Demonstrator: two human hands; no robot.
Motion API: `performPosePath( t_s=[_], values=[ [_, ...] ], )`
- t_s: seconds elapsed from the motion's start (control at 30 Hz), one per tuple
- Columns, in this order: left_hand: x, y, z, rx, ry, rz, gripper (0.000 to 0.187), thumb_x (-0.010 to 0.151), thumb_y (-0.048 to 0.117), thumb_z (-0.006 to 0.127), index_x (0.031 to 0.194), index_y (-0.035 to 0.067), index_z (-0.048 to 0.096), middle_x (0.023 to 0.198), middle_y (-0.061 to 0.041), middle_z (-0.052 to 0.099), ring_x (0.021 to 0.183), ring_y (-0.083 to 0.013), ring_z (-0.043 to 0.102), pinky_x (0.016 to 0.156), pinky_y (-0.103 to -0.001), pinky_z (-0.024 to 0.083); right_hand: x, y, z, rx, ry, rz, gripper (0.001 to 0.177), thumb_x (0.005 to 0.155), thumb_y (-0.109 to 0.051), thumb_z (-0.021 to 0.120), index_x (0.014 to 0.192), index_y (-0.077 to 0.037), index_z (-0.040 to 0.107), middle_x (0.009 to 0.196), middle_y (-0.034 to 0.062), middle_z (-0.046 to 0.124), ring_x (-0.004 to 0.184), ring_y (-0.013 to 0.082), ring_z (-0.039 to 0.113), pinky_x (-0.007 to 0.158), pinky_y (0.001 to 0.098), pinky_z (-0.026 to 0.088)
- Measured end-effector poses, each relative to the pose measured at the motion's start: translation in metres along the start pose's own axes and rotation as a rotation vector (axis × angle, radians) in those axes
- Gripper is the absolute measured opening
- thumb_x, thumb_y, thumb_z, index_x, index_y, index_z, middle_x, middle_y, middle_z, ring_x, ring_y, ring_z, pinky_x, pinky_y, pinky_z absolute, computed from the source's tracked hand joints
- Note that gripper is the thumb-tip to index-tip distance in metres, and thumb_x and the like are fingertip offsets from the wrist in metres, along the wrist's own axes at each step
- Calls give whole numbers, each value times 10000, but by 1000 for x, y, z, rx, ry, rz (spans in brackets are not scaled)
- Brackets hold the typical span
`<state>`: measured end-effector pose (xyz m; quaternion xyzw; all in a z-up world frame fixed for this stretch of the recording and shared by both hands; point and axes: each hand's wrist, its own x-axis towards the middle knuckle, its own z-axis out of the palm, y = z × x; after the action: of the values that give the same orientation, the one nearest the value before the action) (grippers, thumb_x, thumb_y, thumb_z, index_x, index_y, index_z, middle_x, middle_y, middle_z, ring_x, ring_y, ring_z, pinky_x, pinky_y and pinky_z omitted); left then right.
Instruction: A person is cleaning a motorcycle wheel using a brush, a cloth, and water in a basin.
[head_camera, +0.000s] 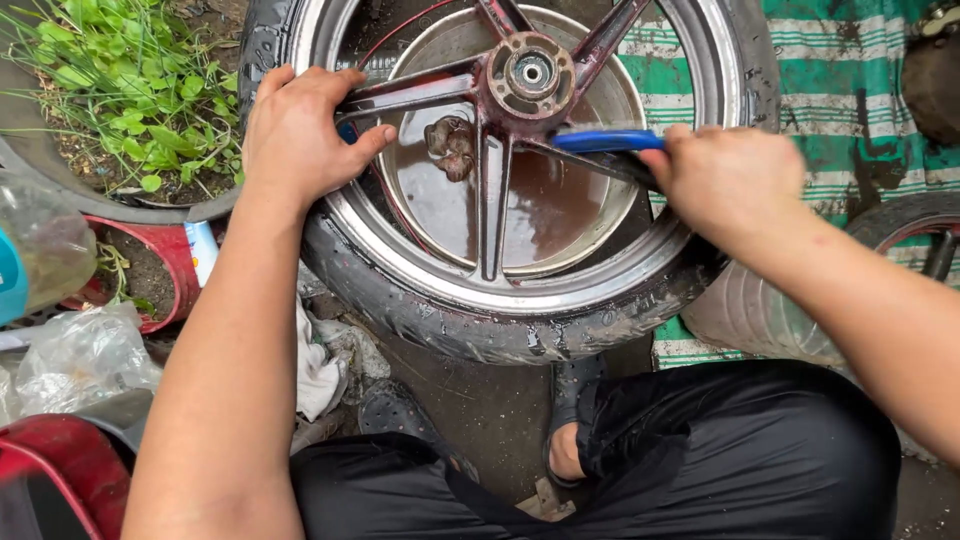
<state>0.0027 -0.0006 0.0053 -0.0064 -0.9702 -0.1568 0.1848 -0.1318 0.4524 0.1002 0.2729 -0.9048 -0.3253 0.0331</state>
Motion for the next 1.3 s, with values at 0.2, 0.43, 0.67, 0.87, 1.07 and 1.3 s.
performPosePath(
  t_s=[0.2,0.43,0.67,0.87,1.07,1.3],
  values=[
    [-1,0,-1,-4,-37,-24,693,1069,576,776,1498,34,736,1378,-214,779,1244,-407,712,1236,-584,339,-33,43,-22,106,-437,104,656,1216,-753,327,1290,-286,781,1133,117,902,1058,439,876,821,576,710],
    [-3,0,3,5,-24,-21,695,1013,584,815,1461,57,752,1376,-180,782,1246,-358,710,1222,-538,328,7,-6,-11,206,-252,39,639,1225,-734,378,1216,-244,789,1014,143,875,938,460,846,717,578,671],
    [-1,-1,1,-8,-5,-25,657,1038,549,806,1456,43,762,1358,-179,795,1229,-364,719,1219,-552,351,-39,49,-21,138,-514,121,639,1208,-701,347,1337,-248,779,1129,166,901,1030,476,871,821,596,707],
    [5,10,-6,-17,-86,-92,690,1011,608,770,1464,88,743,1395,-193,764,1239,-392,699,1232,-558,314,-5,-2,-82,480,-648,139,689,1164,-617,377,1397,-79,739,1409,297,755,1277,521,735,1047,633,601],
    [2,5,-5,2,-71,-72,649,1055,539,784,1462,36,730,1374,-189,786,1245,-369,722,1254,-580,336,28,29,-51,631,-700,-40,412,1136,-521,596,1287,-150,692,955,193,786,867,356,743,774,483,523],
    [3,-1,1,-5,-22,-66,693,1031,614,760,1460,71,743,1370,-188,787,1242,-392,710,1231,-572,329,-11,93,30,375,-575,-61,503,1071,-513,678,1573,-536,670,685,32,955,527,173,649,606,304,522]
  ],
)
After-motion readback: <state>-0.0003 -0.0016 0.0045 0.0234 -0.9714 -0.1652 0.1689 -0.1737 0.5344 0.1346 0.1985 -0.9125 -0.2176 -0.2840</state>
